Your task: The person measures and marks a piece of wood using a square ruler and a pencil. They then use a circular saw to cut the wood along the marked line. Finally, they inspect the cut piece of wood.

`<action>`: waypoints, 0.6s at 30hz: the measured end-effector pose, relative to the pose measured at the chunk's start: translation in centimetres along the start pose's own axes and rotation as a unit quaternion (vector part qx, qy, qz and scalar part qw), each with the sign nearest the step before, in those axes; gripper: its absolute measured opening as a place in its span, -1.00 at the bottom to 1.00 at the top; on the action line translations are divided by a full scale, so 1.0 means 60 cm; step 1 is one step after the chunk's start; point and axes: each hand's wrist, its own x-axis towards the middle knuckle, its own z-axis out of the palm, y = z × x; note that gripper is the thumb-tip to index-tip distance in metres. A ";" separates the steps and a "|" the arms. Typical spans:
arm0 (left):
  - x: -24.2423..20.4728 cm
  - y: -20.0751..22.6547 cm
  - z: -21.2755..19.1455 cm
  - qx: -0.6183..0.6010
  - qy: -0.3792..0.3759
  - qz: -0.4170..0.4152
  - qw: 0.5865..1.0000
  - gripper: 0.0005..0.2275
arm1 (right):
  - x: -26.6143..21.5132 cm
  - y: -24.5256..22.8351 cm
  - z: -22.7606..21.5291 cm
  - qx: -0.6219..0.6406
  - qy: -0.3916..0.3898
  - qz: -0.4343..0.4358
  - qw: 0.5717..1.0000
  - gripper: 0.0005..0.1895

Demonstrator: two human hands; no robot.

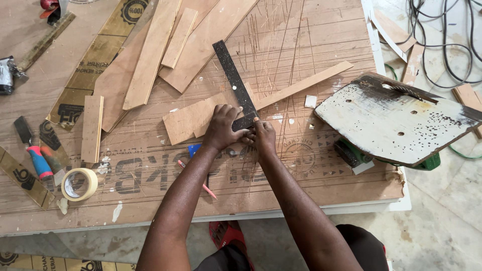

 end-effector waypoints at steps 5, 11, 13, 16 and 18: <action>0.001 0.000 0.001 0.043 0.000 0.027 0.999 -0.43 | 0.005 0.004 0.000 0.004 0.005 0.006 1.000 -0.79; 0.013 0.029 -0.020 0.097 -0.034 0.017 0.995 -0.36 | 0.013 -0.008 -0.007 -0.031 -0.046 0.019 0.998 -0.80; 0.013 0.035 -0.020 0.109 -0.060 0.010 0.992 -0.31 | 0.010 -0.010 -0.008 -0.031 -0.058 0.016 0.998 -0.80; 0.015 0.034 -0.018 0.107 -0.063 -0.010 0.992 -0.33 | 0.009 -0.008 -0.009 -0.034 -0.069 0.010 0.997 -0.79; 0.012 0.033 -0.022 0.098 -0.062 -0.019 0.993 -0.35 | 0.012 -0.009 -0.007 -0.048 -0.065 0.014 0.997 -0.78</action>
